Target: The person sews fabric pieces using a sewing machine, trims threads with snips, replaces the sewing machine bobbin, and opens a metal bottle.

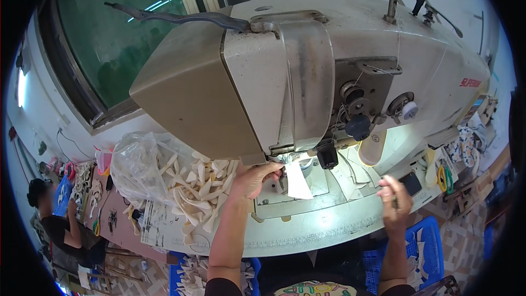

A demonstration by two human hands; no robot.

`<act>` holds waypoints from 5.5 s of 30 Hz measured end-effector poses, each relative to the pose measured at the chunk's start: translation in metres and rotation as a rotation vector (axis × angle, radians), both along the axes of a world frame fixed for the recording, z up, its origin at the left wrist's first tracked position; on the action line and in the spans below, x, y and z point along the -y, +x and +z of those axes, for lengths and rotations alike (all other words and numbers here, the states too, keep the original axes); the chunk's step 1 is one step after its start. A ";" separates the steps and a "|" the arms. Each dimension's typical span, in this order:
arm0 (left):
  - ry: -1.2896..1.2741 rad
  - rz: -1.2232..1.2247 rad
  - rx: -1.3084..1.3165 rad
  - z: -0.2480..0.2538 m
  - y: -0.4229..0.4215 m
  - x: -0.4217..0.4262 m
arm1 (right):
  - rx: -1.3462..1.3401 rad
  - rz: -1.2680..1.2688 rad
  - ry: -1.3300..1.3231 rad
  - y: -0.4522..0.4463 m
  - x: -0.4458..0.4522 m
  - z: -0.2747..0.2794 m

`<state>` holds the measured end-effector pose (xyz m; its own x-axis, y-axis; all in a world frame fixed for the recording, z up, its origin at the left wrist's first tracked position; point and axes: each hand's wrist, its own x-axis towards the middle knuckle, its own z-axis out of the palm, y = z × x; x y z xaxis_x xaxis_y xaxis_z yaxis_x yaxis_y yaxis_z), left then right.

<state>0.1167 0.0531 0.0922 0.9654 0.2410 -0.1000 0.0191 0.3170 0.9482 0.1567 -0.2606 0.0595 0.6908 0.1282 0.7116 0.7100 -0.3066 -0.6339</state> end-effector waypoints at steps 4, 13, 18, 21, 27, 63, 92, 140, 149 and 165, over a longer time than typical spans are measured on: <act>0.051 -0.004 0.004 0.006 -0.002 0.003 | -0.093 0.148 -0.129 -0.013 -0.023 -0.013; 0.105 -0.172 0.012 -0.016 -0.059 0.038 | -0.240 0.226 -0.099 -0.063 -0.026 0.022; 0.044 0.032 0.051 -0.053 -0.067 0.078 | -0.013 0.243 -0.224 -0.072 -0.043 -0.003; 0.048 0.076 0.072 -0.062 -0.067 0.084 | -0.108 0.203 -0.252 -0.080 -0.044 -0.021; -0.024 0.099 0.081 -0.059 -0.066 0.097 | -0.078 0.150 -0.278 -0.075 -0.049 -0.035; 1.407 0.277 0.828 -0.104 -0.096 0.082 | -0.418 0.435 -0.206 -0.078 -0.039 -0.043; 1.095 0.483 0.653 -0.090 -0.112 0.082 | -0.963 0.561 0.203 -0.060 -0.060 -0.063; -0.468 1.699 -0.942 -0.334 -0.543 0.036 | -0.768 0.550 -0.150 -0.059 -0.093 -0.107; 0.249 1.341 -0.952 -0.342 -0.471 0.030 | -0.717 0.549 -0.147 -0.065 -0.096 -0.107; 1.468 1.017 0.078 -0.119 -0.200 -0.030 | -0.590 0.534 -0.212 -0.069 -0.096 -0.103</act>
